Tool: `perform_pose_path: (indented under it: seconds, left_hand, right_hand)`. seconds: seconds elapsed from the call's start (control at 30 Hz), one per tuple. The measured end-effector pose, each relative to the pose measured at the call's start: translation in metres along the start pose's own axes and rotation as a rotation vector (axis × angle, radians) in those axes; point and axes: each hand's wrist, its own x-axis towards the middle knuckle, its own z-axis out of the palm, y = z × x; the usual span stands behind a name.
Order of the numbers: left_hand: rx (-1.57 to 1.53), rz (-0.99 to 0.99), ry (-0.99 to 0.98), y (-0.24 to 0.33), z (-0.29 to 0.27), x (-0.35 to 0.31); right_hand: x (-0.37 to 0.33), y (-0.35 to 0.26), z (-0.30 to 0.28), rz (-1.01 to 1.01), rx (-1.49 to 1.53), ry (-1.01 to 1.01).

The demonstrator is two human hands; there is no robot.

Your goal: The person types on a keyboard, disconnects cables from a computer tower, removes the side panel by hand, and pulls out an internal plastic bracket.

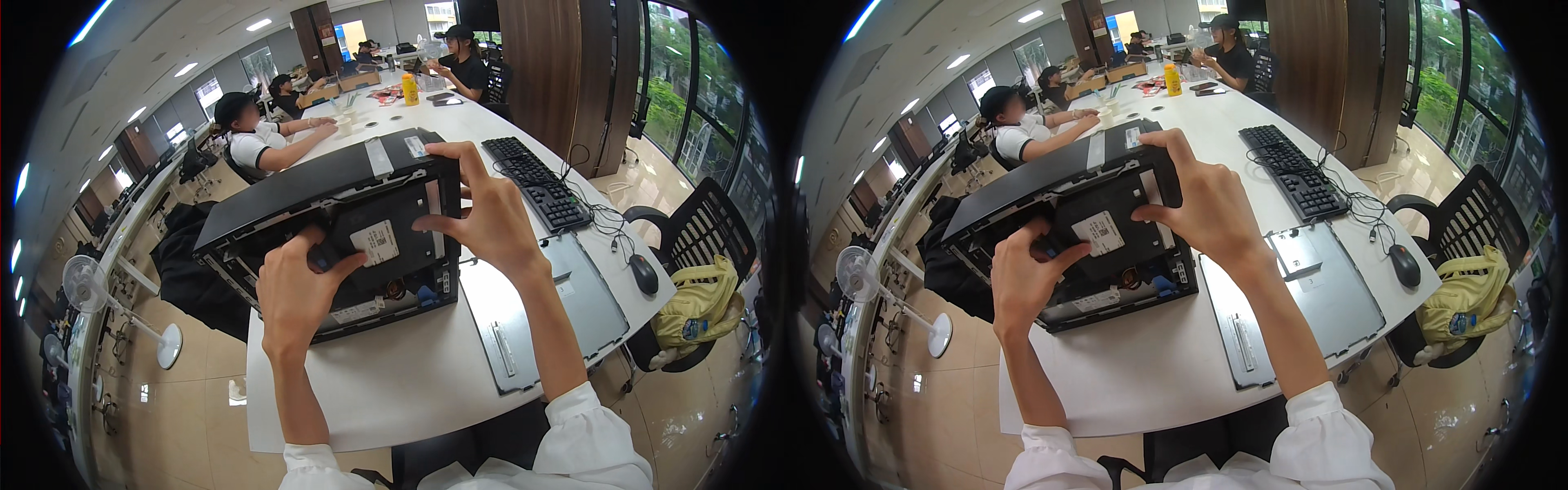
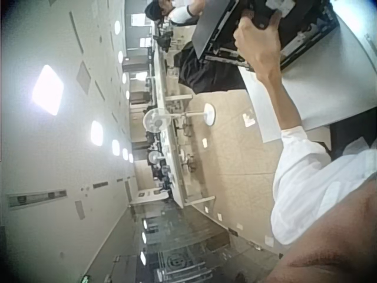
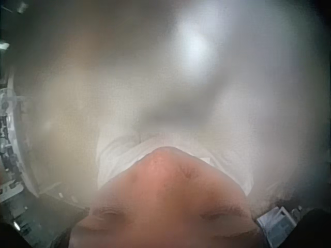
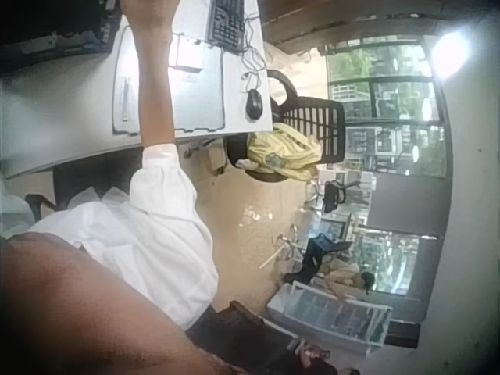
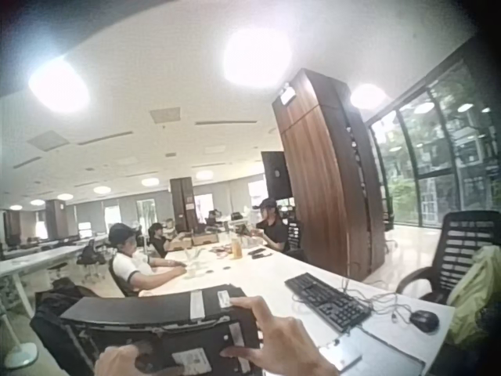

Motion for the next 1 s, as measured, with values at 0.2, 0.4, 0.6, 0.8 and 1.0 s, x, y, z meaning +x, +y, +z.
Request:
perform_pose_path:
  seconds: [0.2, 0.4, 0.6, 0.8, 1.0]
  left_hand:
    - [-0.183, 0.231, -0.133, -0.007, -0.007, 0.001]
    - [-0.337, 0.445, -0.074, 0.010, -0.008, -0.015]
    - [-0.302, 0.472, 0.066, 0.025, -0.027, -0.041]
    - [-0.533, 0.471, 0.098, 0.037, -0.041, -0.063]
    - [-0.851, 0.330, -0.186, 0.060, 0.036, -0.049]
  right_hand:
    - [-0.001, -0.003, -0.015, 0.101, 0.040, -0.167]
    - [-0.011, -0.003, -0.026, -0.120, -0.106, -0.072]
    - [-0.027, -0.007, -0.038, -0.229, -0.118, 0.000]
    - [-0.050, -0.012, -0.046, -0.076, 0.491, -0.055]
    - [-0.111, -0.006, -0.088, 0.557, 1.005, 0.087]
